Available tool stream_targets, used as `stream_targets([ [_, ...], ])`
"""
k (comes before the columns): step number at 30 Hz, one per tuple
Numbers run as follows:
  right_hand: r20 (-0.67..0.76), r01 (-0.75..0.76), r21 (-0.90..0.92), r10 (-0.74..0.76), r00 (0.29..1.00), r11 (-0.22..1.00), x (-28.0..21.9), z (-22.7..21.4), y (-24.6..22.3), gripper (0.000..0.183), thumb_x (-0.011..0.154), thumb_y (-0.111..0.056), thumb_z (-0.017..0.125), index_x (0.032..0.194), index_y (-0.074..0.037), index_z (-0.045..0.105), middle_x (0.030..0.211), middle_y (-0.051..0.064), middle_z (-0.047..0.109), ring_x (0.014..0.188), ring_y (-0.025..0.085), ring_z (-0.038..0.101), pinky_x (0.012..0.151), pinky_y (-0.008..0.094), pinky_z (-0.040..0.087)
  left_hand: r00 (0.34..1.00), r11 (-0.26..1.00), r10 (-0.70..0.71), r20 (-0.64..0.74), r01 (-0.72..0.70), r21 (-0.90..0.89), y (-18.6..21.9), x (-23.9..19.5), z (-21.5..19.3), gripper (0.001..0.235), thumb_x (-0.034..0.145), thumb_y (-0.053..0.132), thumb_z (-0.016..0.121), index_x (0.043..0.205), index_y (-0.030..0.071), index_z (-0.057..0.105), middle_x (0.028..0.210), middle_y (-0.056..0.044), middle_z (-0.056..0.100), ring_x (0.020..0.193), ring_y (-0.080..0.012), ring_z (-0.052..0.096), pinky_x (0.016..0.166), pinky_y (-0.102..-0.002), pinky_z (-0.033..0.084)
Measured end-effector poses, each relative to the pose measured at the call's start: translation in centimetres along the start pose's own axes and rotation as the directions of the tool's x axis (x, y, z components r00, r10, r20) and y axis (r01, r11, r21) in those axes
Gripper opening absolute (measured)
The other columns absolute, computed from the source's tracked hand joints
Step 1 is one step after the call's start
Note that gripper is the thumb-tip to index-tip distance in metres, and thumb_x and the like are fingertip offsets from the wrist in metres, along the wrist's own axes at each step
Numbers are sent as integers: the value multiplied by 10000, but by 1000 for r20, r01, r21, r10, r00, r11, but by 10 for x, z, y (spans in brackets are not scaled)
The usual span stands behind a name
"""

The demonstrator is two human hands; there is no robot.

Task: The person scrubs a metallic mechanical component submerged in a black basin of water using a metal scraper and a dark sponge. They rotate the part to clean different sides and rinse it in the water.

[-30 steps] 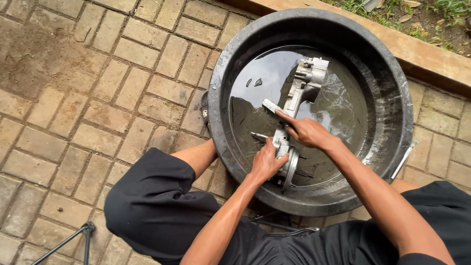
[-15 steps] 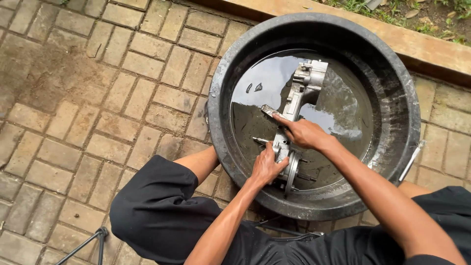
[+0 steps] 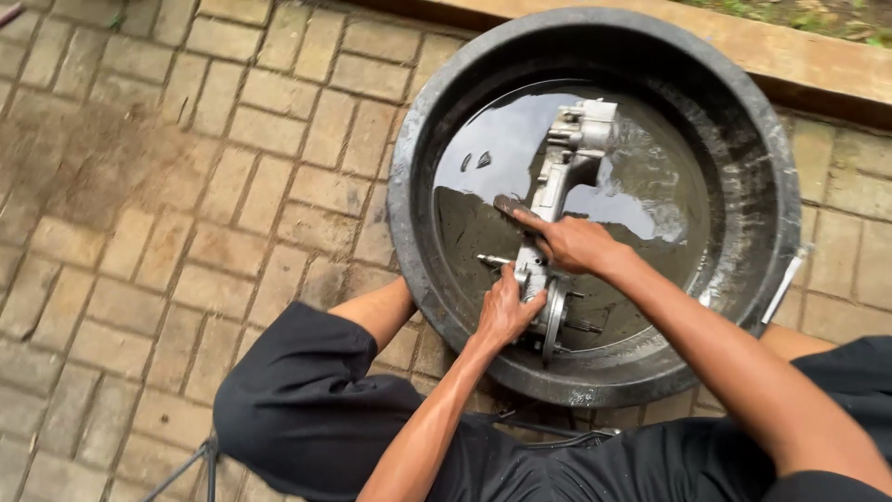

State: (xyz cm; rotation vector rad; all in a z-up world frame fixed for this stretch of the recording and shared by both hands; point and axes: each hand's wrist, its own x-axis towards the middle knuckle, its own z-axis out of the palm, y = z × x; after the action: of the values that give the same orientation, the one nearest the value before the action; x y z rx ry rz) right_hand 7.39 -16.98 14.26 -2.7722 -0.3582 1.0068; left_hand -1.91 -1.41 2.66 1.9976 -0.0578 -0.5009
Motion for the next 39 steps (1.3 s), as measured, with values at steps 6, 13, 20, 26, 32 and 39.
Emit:
stream_targets([
  [6, 102, -73, 66, 66, 993, 995, -31, -7, 15, 585, 1045, -313, 394, 1603, -398, 238, 1231, 313, 685, 1110, 487, 687, 949, 605, 550, 1000, 1000, -7, -21, 8, 29, -1, 6, 9, 693, 824, 439, 691, 1324, 35, 429, 1106, -311, 680, 986, -557, 670, 881, -658, 543],
  [13, -71, -26, 51, 30, 997, 998, 7, 12, -13, 622, 1050, -331, 429, 1623, -427, 206, 1144, 307, 709, 1033, 463, 711, 882, 575, 571, 1000, 999, 10, -9, -10, 42, -8, 4, 2, 695, 826, 435, 690, 1333, 34, 433, 1124, -309, 683, 1007, -567, 665, 900, -665, 533],
  [20, 113, -151, 137, 136, 984, 979, -110, -31, 5, 613, 1033, -289, 400, 1614, -366, 221, 1434, 215, 576, 1242, 499, 589, 1057, 625, 459, 1000, 999, -11, 15, 11, 36, -10, 9, 4, 706, 820, 434, 707, 1339, 48, 426, 1148, -311, 677, 1028, -557, 666, 921, -648, 535],
  [26, -84, -127, 305, 160, 984, 944, -118, -9, 10, 606, 1020, -259, 409, 1612, -290, 287, 1428, 236, 562, 1188, 554, 593, 1016, 656, 477, 1000, 999, 10, -5, -10, 38, -7, 8, 7, 705, 821, 440, 710, 1333, 43, 433, 1127, -322, 679, 1017, -565, 668, 918, -652, 535],
  [32, -168, -89, 169, 118, 979, 982, -63, 54, 6, 619, 1032, -240, 384, 1633, -322, 258, 961, 225, 723, 838, 408, 736, 734, 519, 615, 1000, 997, 13, -9, -13, 70, -3, 7, 3, 708, 824, 446, 701, 1333, 37, 429, 1115, -325, 681, 1012, -568, 668, 920, -653, 530],
  [39, -241, -101, 197, 148, 959, 975, -50, 52, 4, 654, 1013, -233, 387, 1632, -361, 216, 1031, 297, 693, 966, 560, 685, 817, 656, 567, 1000, 998, 13, -4, -13, 66, -7, 8, 5, 706, 826, 450, 693, 1324, 23, 431, 1121, -326, 679, 1012, -564, 669, 912, -647, 535],
])
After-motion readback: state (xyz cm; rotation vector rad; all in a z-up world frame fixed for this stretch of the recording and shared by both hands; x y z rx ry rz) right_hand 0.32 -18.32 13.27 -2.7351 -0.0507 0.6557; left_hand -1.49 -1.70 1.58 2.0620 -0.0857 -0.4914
